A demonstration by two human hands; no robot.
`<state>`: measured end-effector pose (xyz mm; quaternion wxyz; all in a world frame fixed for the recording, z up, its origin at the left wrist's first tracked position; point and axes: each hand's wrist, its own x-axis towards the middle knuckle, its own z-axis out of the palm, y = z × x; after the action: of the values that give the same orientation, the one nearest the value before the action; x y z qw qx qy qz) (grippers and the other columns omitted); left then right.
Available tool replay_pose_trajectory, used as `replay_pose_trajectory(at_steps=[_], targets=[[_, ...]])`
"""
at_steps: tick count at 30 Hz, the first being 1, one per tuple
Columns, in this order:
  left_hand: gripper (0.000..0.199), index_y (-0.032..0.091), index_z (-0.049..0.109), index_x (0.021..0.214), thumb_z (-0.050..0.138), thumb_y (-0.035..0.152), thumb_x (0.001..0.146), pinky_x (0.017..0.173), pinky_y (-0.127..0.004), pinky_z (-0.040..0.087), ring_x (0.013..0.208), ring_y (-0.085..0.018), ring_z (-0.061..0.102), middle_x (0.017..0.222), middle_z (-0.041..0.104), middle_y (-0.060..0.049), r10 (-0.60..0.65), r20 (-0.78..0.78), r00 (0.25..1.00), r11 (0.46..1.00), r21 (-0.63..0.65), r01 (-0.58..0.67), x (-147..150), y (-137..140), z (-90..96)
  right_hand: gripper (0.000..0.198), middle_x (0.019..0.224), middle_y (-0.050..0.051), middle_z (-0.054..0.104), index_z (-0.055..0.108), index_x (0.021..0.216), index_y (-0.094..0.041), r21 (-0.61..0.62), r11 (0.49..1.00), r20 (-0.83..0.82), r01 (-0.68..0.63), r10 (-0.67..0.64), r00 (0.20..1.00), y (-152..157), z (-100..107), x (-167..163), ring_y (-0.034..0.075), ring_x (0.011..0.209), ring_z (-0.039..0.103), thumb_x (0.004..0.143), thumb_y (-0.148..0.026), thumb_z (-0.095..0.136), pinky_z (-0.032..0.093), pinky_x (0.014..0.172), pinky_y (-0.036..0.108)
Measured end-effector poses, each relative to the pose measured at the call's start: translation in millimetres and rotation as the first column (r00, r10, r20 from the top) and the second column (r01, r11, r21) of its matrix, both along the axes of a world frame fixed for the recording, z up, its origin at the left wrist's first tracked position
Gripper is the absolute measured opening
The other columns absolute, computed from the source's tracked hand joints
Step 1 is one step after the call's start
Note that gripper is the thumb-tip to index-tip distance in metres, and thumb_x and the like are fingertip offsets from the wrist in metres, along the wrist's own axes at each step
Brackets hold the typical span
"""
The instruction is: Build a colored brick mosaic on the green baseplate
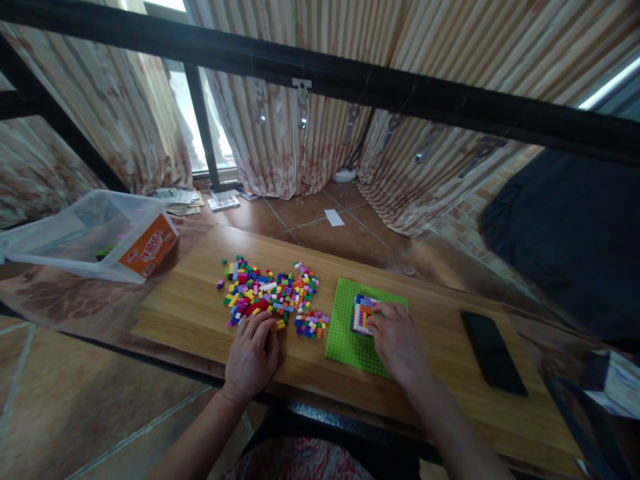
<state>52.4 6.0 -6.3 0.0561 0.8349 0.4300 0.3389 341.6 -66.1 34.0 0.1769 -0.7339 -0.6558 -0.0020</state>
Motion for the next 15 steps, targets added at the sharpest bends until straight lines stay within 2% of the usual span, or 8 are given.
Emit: replay_pose_trajectory(at_steps=[4, 10, 13, 15], targets=[[0.019, 0.02, 0.061, 0.103, 0.052, 0.017, 0.087, 0.098, -0.044, 0.046, 0.107, -0.025, 0.06, 0.111, 0.067, -0.01, -0.002, -0.001, 1.0, 1.0, -0.008, 0.002, -0.4, 0.1, -0.8, 0.024, 0.104, 0.005, 0.069, 0.074, 0.072, -0.028, 0.058, 0.997, -0.137, 0.044, -0.036, 0.99, -4.3, -6.8, 3.4, 0.027, 0.101, 0.055, 0.085, -0.031, 0.053, 0.042, 0.095, 0.048], [0.018, 0.019, 0.06, 0.104, 0.052, 0.016, 0.088, 0.098, -0.043, 0.046, 0.107, -0.024, 0.059, 0.113, 0.065, -0.011, -0.001, -0.01, 1.0, 1.0, -0.011, 0.001, -0.3, -0.4, -0.8, 0.031, 0.106, 0.008, 0.069, 0.073, 0.093, -0.024, 0.173, 0.945, -0.387, 0.277, -0.193, 0.902, -15.3, -4.6, 10.9, 0.025, 0.098, 0.061, 0.085, -0.044, 0.052, 0.046, 0.093, 0.046], [0.018, 0.018, 0.059, 0.105, 0.052, 0.016, 0.088, 0.098, -0.042, 0.046, 0.108, -0.024, 0.059, 0.114, 0.065, -0.011, -0.001, -0.008, 1.0, 1.0, -0.011, 0.001, -0.4, -0.5, -1.0, 0.036, 0.109, 0.013, 0.067, 0.07, 0.103, -0.019, 0.222, 0.901, -0.374, 0.373, -0.274, 0.886, -15.3, 0.2, 11.1, 0.027, 0.103, 0.059, 0.087, -0.044, 0.049, 0.045, 0.094, 0.047], [0.018, 0.019, 0.059, 0.105, 0.052, 0.016, 0.088, 0.098, -0.042, 0.046, 0.108, -0.024, 0.059, 0.114, 0.065, -0.01, 0.001, -0.013, 1.0, 1.0, -0.014, -0.001, -0.7, -0.3, -1.3, 0.038, 0.114, 0.015, 0.064, 0.067, 0.109, -0.017, 0.257, 0.887, -0.319, 0.384, -0.298, 0.9, -10.1, 3.3, 9.1, 0.029, 0.109, 0.056, 0.089, -0.043, 0.047, 0.043, 0.096, 0.049]])
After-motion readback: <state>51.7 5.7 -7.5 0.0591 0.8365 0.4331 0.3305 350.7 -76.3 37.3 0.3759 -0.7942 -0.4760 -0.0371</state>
